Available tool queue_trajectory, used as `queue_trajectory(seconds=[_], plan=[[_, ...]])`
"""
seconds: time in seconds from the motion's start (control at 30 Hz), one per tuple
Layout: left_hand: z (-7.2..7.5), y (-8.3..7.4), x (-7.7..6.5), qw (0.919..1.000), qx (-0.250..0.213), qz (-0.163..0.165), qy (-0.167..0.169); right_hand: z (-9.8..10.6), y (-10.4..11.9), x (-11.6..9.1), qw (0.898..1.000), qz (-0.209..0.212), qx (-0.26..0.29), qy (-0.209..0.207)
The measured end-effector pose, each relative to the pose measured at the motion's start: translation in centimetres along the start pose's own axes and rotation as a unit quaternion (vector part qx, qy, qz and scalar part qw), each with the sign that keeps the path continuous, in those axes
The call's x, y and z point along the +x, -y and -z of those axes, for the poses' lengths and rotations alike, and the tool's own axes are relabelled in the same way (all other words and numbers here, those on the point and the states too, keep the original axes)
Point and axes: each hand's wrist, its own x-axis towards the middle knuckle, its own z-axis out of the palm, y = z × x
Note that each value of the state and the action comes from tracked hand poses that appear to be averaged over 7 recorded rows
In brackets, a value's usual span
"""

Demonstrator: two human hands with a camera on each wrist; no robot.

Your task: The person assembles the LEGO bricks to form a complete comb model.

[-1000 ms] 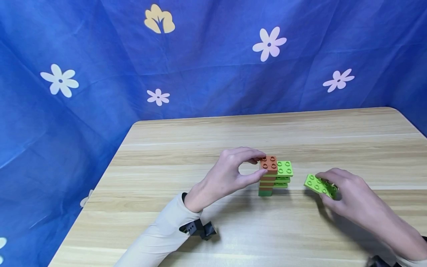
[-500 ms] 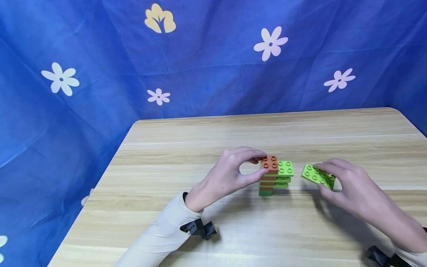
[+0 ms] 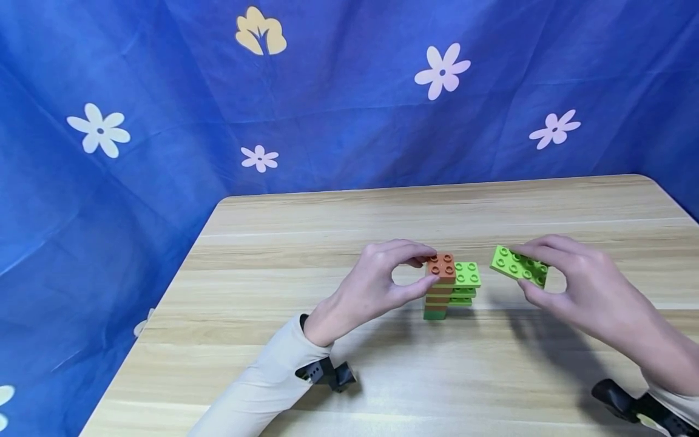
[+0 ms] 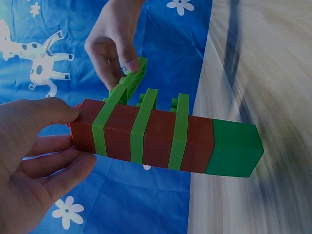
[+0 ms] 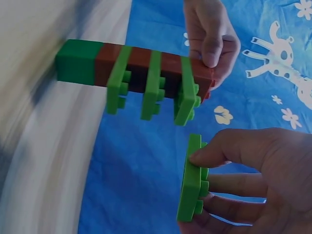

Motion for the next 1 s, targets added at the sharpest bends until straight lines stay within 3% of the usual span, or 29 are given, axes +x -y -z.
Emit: queue_trajectory(seconds=[0.57, 1.0], plan=[[-0.2, 0.2, -0.3, 0.9997, -0.012, 0.016, -0.011, 0.5, 1.5, 1.7, 1.000, 0.021, 0.018, -0.003], [-0.4, 0.1, -0.3, 0.9995, -0.017, 0.025, -0.010, 0.0, 2.3, 3.1, 0.994, 0.072, 0.083, -0.007]])
